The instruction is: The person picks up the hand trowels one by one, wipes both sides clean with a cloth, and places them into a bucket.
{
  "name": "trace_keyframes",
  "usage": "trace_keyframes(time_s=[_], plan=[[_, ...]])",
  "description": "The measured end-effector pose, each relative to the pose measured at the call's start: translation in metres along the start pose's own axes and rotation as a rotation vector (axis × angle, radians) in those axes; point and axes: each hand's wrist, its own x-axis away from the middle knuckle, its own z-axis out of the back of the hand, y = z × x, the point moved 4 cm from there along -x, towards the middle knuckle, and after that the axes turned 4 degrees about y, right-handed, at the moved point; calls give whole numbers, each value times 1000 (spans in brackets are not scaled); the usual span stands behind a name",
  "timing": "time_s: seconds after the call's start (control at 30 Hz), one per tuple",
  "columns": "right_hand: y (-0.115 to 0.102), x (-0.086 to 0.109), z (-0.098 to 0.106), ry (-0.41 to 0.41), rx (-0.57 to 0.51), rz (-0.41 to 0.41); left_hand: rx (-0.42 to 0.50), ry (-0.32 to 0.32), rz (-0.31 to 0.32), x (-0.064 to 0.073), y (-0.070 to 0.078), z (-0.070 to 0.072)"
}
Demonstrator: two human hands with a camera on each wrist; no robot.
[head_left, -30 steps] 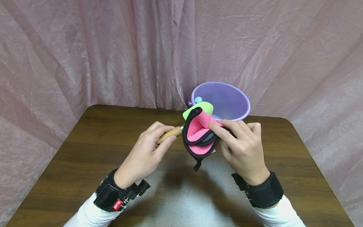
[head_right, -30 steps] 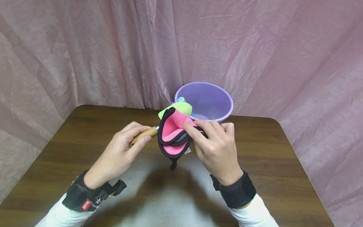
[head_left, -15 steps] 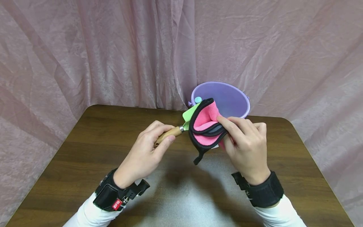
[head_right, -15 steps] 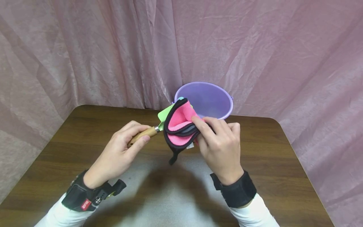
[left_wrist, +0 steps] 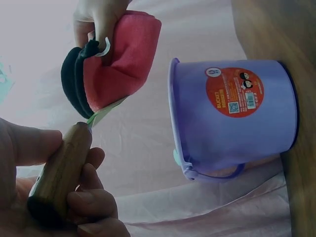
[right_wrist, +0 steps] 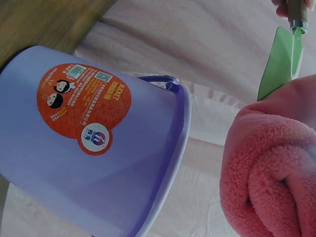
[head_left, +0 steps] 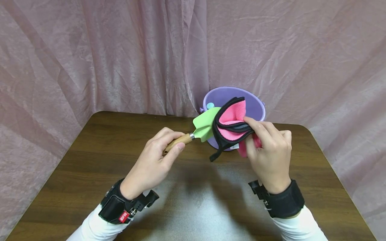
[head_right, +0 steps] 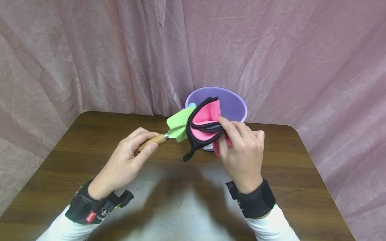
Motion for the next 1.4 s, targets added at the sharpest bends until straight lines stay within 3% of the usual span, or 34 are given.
trace_keyframes(time_s=[0.4,0.8,1.4], plan=[[14,2,-1,-39,58,-105,2,-1,2,-1,0,0],[19,3,-2,-34,99,-126,-3,1,17,0,-1,0],[4,0,-1,-46,69,17,-29,-20,26,1,-1,-3]])
